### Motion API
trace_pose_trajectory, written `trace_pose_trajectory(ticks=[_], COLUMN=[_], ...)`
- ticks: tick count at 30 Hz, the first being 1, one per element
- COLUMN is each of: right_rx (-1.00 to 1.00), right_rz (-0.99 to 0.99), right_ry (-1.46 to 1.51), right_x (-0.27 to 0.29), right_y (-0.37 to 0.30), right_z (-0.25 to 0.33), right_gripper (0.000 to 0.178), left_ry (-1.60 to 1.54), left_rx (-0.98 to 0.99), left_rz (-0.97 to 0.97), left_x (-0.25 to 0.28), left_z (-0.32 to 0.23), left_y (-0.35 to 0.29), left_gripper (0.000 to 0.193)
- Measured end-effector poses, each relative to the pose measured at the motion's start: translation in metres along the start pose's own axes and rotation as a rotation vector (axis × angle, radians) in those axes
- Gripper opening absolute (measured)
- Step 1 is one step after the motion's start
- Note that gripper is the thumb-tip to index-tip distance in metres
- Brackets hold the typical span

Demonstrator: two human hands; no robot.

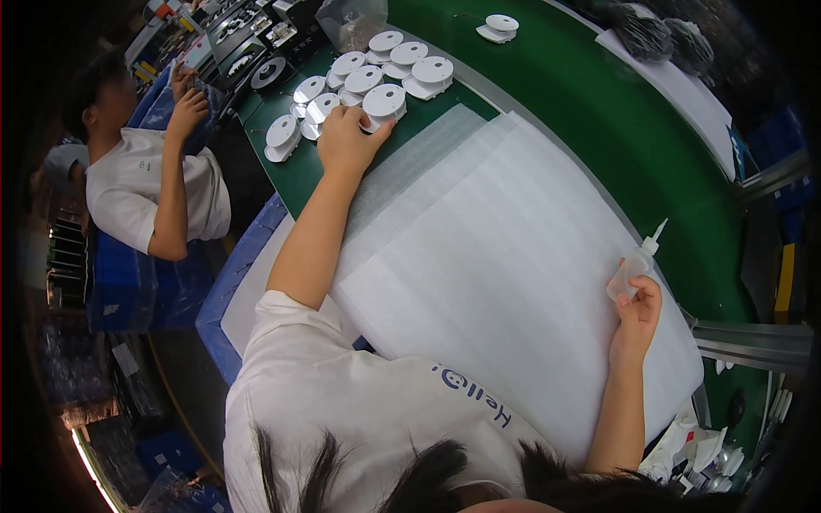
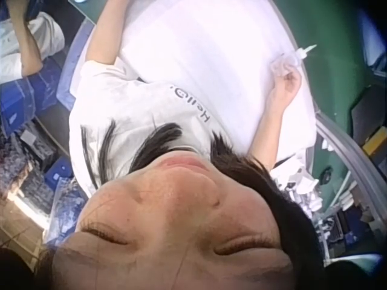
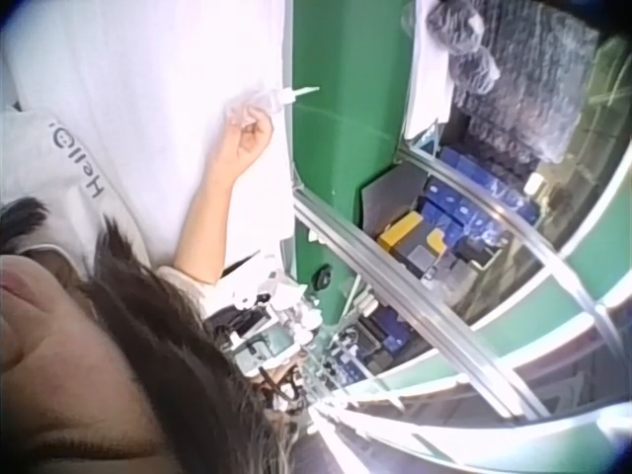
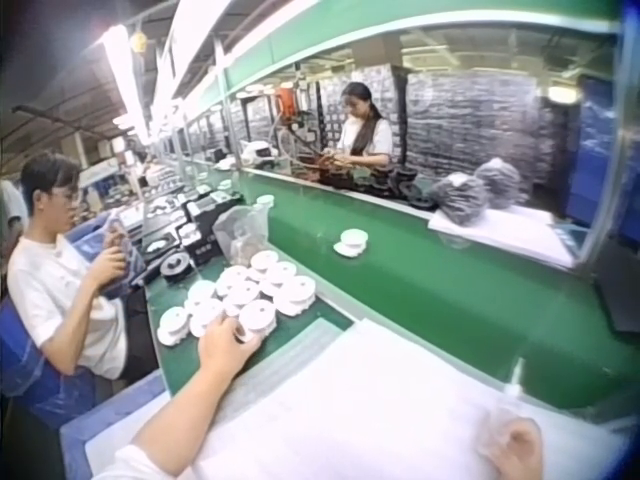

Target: The person assembles LED lights by applying glue from a bottle to an LED light base, then attaching a plastic cover to the base.

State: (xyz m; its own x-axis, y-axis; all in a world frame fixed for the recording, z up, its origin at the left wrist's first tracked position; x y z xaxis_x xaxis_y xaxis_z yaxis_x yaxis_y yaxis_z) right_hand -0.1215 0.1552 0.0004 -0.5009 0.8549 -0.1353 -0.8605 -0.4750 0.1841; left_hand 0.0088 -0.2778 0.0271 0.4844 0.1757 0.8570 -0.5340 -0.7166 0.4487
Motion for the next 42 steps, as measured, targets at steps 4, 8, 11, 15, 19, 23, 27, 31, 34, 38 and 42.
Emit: trace_pose_trajectory(ticks=[4,8,11,15,19,23,27,31,34,38,42], right_rx=[-0.004,-0.005,-0.005,-0.007,-0.001,-0.004,-0.011,-0.018,-0.034,-0.033,-0.041], right_rz=[-0.007,-0.005,-0.009,0.005,0.000,0.002,-0.023,-0.050,-0.069,-0.055,-0.046], right_ry=[-0.013,-0.006,-0.012,0.002,-0.014,-0.005,-0.019,-0.033,-0.037,-0.048,-0.001], right_x=[0.000,0.000,0.000,-0.001,-0.001,-0.002,-0.001,0.001,0.011,0.003,0.003], right_y=[0.000,0.000,0.000,0.000,0.000,0.000,-0.001,0.000,-0.001,0.000,0.000], right_z=[0.000,0.000,-0.001,0.000,0.001,0.002,-0.001,-0.002,-0.009,-0.001,-0.005], right_gripper=[0.026,0.026,0.025,0.025,0.025,0.025,0.024,0.023,0.022,0.021,0.020], left_ry=[-0.015,-0.068,-0.111,-0.120,-0.152,-0.170,-0.124,-0.050,0.111,0.241,0.126], left_rx=[-0.004,-0.120,-0.104,-0.135,-0.143,-0.177,-0.184,-0.194,0.030,0.315,0.322], left_rz=[-0.026,-0.119,0.000,-0.023,-0.026,-0.052,-0.065,-0.236,-0.250,-0.116,-0.070], left_x=[-0.002,-0.001,-0.011,-0.011,-0.012,-0.012,-0.004,0.045,0.066,0.057,0.032], left_z=[0.001,-0.002,-0.003,-0.005,-0.005,-0.002,-0.007,-0.009,0.034,0.122,0.163], left_y=[0.001,0.001,0.004,0.005,0.006,0.005,0.000,-0.013,-0.012,-0.017,-0.014], left_gripper=[0.037,0.035,0.034,0.032,0.032,0.032,0.031,0.029,0.034,0.048,0.056])
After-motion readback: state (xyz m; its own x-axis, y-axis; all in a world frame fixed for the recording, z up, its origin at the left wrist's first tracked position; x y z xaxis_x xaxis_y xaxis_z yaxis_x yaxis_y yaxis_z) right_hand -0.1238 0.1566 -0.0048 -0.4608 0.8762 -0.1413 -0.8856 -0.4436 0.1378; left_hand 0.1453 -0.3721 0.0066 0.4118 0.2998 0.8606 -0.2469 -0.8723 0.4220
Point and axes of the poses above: each hand's wrist, its own y-axis towards the middle knuckle, its own x-axis out of the back of the hand, z = x × y, the point moved 10 cm from there along y, towards the middle knuckle, and after that the axes turned 6 degrees about y, right-handed, at the moved point
